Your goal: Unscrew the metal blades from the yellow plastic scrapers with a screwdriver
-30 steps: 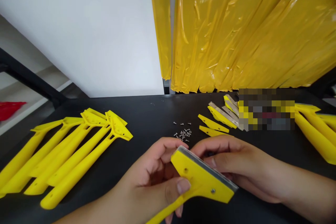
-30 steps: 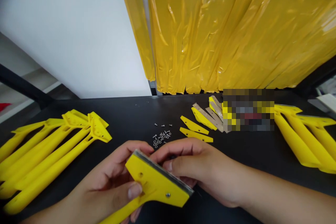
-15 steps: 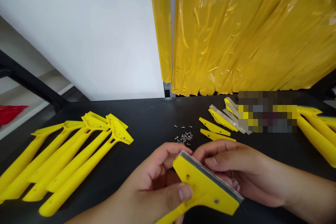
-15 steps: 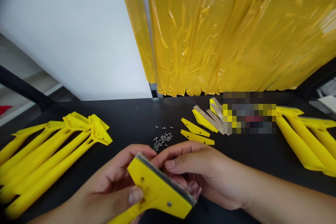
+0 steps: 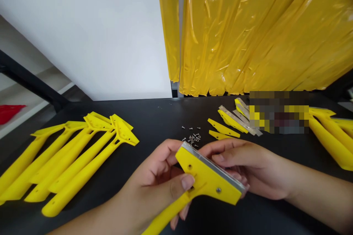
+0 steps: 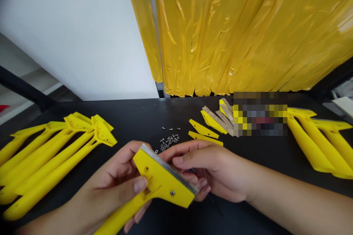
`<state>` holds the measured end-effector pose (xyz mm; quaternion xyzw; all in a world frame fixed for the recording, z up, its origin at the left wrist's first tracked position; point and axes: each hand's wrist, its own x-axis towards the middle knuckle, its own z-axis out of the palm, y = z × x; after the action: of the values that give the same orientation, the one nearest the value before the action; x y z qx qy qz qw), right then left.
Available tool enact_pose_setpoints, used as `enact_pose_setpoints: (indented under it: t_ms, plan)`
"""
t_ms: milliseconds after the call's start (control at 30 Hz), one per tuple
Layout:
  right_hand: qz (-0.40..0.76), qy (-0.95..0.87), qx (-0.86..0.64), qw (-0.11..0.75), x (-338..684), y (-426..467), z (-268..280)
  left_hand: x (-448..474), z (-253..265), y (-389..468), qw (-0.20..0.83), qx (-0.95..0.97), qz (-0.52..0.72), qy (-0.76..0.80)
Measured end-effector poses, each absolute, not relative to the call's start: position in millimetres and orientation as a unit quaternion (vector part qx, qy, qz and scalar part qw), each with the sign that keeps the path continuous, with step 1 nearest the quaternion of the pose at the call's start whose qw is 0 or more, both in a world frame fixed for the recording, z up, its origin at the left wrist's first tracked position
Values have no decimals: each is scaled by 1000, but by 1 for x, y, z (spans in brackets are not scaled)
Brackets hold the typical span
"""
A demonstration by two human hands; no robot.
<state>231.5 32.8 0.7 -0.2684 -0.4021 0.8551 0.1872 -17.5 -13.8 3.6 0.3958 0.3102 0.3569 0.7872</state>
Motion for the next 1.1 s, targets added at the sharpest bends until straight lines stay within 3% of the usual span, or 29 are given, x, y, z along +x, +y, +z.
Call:
enact_pose_setpoints:
  t_ms: [200,500,700,800,1000,1100]
  plan:
    - [906,-327,-210,169,230,32,6,-18,0,-15,798,396,342,299]
    - [846,-402,-292,195,232,40,2,-13,11,-13,742,377,376,408]
    - [783,-395,-315,362,229,46,3,-22,19,4,671,360,442,474]
    - [693,-482,-336,419,229,42,6,-27,22,13,621,330,498,508]
    - [306,-802,-367,357,233,33,12,-27,19,19,602,304,517,527]
    - [203,-844,-343,360,237,32,13,-26,15,19,616,292,510,524]
